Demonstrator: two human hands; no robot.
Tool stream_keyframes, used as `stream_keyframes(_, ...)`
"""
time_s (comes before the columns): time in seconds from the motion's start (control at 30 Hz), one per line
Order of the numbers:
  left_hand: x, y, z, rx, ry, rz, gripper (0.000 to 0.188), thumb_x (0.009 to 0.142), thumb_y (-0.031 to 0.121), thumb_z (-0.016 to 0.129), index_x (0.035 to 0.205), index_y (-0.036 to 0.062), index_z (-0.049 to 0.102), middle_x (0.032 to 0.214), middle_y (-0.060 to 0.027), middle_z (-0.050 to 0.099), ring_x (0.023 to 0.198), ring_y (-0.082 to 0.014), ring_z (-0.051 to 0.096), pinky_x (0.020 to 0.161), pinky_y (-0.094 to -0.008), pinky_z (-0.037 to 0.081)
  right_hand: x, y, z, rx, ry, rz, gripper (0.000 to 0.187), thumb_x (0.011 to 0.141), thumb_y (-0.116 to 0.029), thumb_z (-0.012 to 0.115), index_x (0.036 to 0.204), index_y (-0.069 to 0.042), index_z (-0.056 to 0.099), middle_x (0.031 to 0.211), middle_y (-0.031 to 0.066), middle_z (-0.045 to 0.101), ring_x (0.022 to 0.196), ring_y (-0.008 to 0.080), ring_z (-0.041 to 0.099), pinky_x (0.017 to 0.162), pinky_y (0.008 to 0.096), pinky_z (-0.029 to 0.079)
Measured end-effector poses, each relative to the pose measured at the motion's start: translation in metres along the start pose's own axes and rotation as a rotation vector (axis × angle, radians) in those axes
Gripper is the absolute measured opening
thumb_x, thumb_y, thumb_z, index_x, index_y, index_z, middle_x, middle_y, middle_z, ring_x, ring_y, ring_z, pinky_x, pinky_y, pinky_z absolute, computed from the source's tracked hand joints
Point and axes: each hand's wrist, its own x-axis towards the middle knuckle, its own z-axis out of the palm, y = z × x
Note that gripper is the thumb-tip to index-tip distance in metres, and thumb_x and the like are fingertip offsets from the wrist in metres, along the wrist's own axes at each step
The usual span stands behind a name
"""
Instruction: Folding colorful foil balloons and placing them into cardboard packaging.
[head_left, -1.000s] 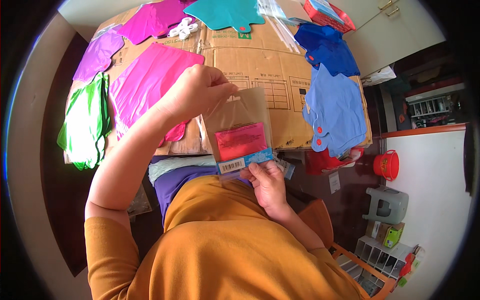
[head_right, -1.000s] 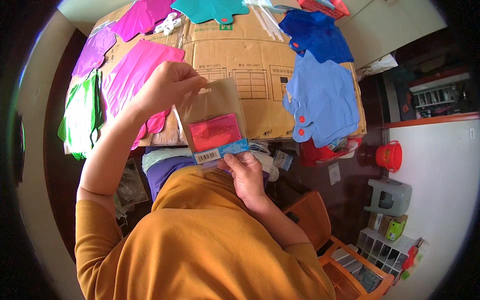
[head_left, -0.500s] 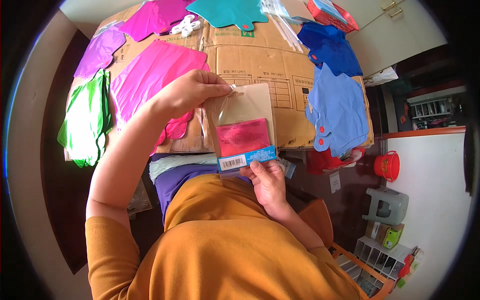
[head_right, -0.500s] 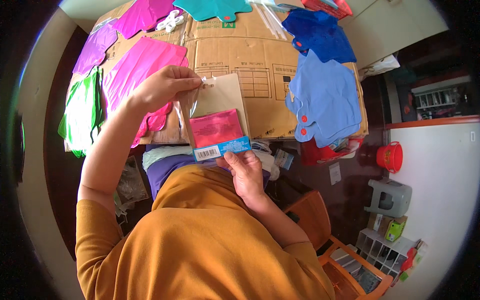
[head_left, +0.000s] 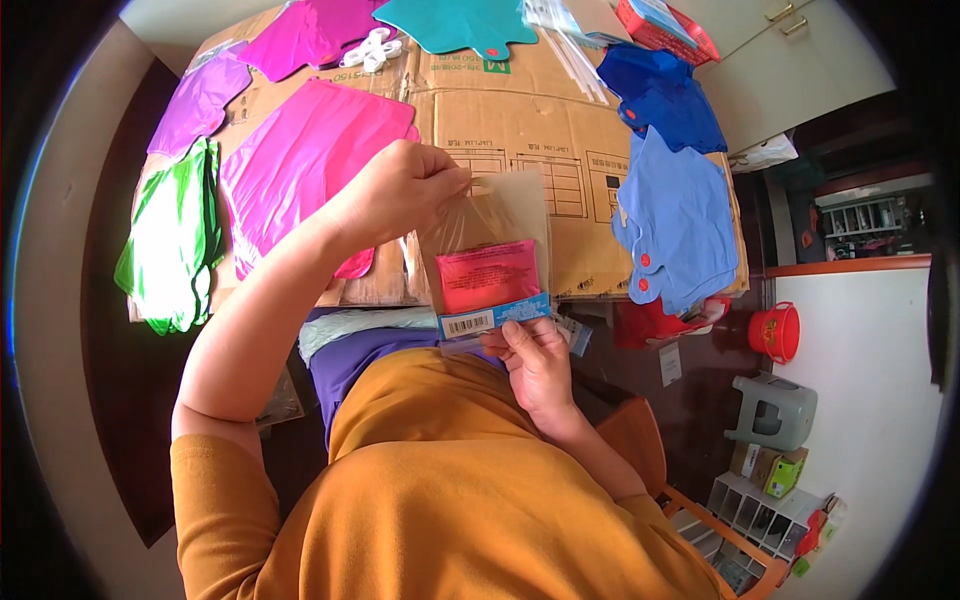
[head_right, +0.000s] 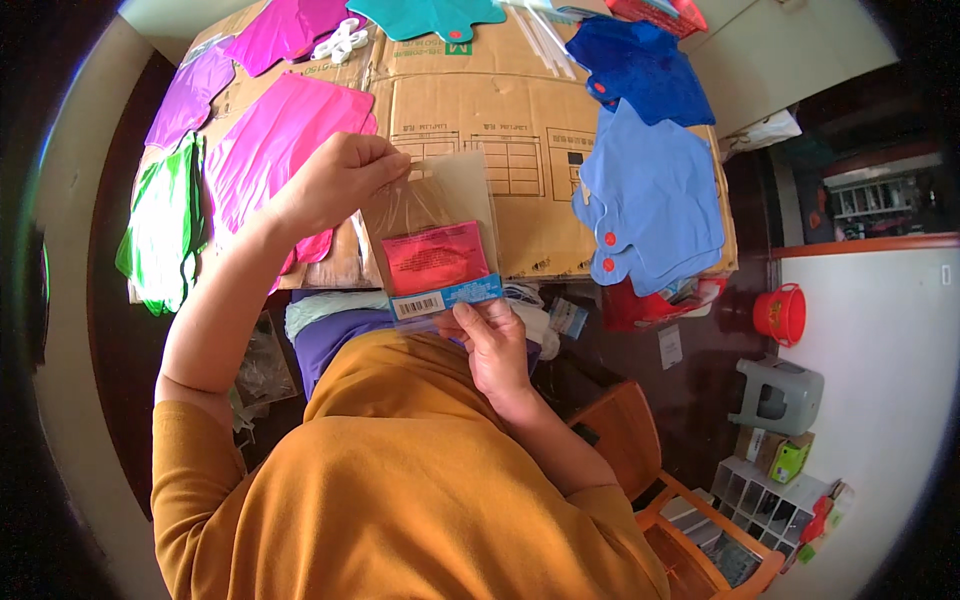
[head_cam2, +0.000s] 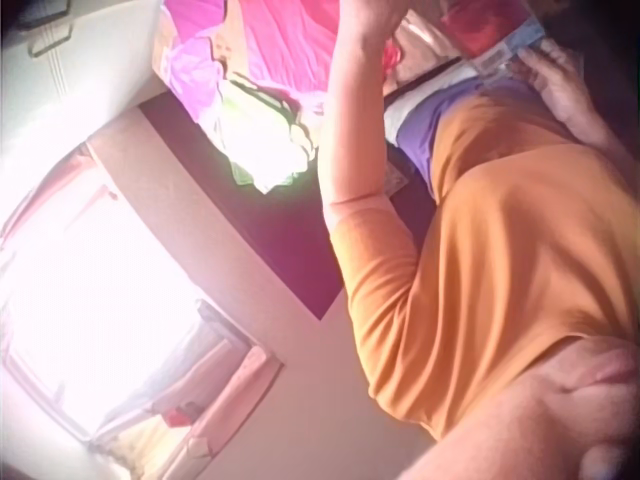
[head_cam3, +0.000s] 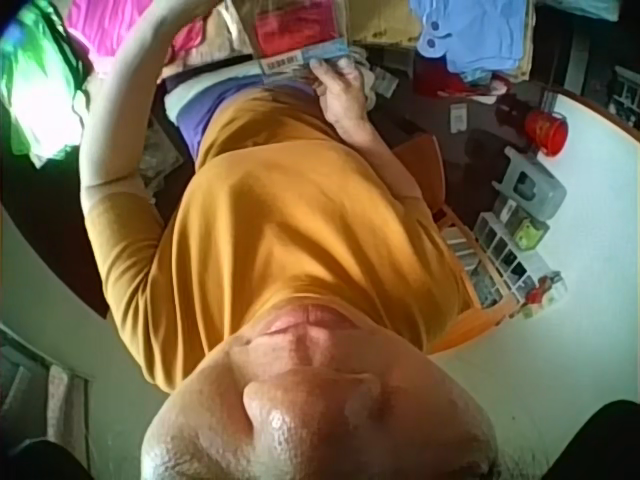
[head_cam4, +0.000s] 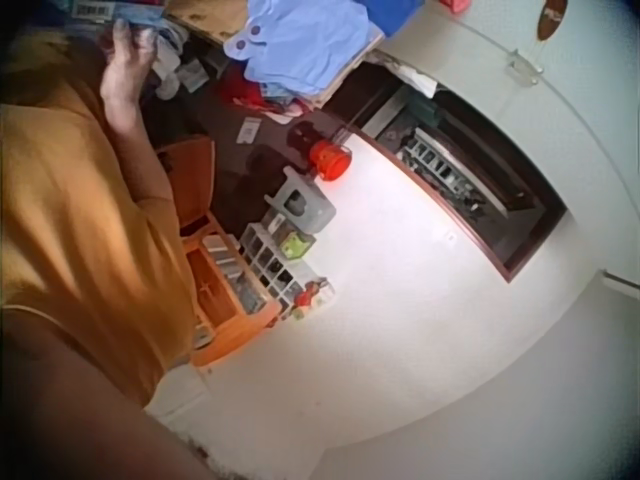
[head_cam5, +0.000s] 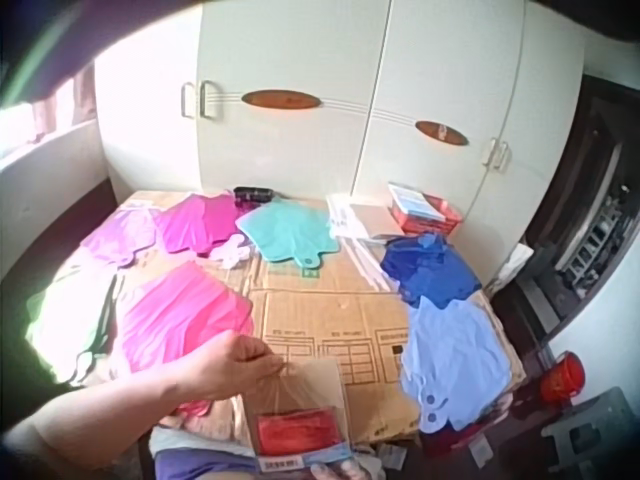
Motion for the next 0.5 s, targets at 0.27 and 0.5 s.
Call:
stream_keyframes(0.27,0.002,-0.01,0.008,-0.13,0.123,0.036,0.022,0.093,0.018,0.064,0.101,-0.0021,0.064,0.078,-0.0021,0.066,0.07,-0.0056,0.061,0.061,-0.0207,0.048,0.002,-0.001,0.0,-0.026,-0.009,-0.036,0.012,0.093,-0.015,0.063,0.1,-0.005,0.061,0.09,0.0104,0.069,0.079,0.0187,0.067,0.073,0.0331,0.054)
stream_keyframes(0.5,0.003,-0.014,0.007,-0.28,0.116,0.069,0.036,0.097,0.021,0.058,0.123,-0.0045,0.054,0.088,-0.0085,0.068,0.082,-0.0081,0.063,0.071,-0.0228,0.051,0.0,0.0,0.0,0.119,0.003,0.063,0.015,0.092,-0.014,0.065,0.103,-0.004,0.062,0.09,0.0095,0.069,0.08,0.0163,0.066,0.074,0.0306,0.054)
